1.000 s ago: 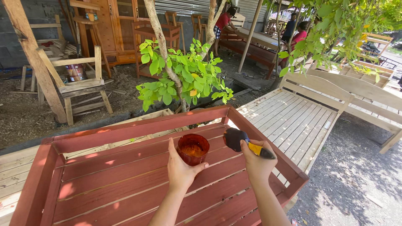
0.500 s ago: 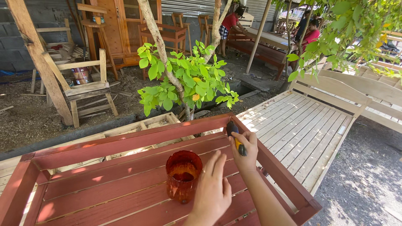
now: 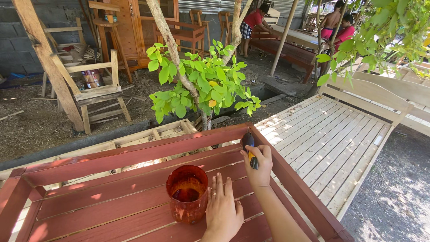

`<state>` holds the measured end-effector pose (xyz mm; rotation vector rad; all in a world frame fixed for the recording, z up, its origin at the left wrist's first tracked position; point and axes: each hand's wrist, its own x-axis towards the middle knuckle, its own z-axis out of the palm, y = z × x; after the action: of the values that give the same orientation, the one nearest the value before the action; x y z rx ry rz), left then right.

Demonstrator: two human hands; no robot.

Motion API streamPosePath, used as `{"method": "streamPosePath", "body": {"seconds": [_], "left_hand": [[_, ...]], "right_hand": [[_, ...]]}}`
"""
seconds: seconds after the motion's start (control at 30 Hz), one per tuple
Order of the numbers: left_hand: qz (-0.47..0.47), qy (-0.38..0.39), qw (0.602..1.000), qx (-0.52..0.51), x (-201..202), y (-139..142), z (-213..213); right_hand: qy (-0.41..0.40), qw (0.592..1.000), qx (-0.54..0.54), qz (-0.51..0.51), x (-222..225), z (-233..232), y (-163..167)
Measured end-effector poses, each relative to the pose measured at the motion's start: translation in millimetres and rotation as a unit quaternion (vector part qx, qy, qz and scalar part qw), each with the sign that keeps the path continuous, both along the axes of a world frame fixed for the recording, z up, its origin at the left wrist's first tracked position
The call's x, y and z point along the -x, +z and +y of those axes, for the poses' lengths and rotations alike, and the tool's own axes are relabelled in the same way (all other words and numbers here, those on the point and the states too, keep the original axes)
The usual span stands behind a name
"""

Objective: The person paints the top shelf of a reddish-brown wooden shelving unit using a paintbrush and a small container of reddish-brown paint. They repeatedly dip the brush into the container and apply paint to the edges and slats of the shelf.

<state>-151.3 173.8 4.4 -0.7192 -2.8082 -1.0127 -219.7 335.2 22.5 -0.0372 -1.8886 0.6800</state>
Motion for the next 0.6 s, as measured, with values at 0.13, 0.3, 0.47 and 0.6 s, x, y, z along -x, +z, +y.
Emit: {"method": "streamPosePath", "body": {"seconds": [0.13,0.3,0.47,0.6], "left_hand": [[-0.031,0.024,0.999,-0.003,1,-5,6],[-0.045,0.067,0.997,0.015,15,-9,-3],[-0.035,0.088,0.995,0.015,29,-3,-9],[-0.010,0.056,0.998,-0.030,33,11,13]], "right_hand": [[0.014,1.000,-0.026,-0.001,-3,3,1],[0.000,0.999,-0.041,-0.005,2,3,1],[-0.013,0.998,-0.056,-0.003,11,9,-1],[-0.032,0.997,-0.074,0.009,23,16,-1]]}}
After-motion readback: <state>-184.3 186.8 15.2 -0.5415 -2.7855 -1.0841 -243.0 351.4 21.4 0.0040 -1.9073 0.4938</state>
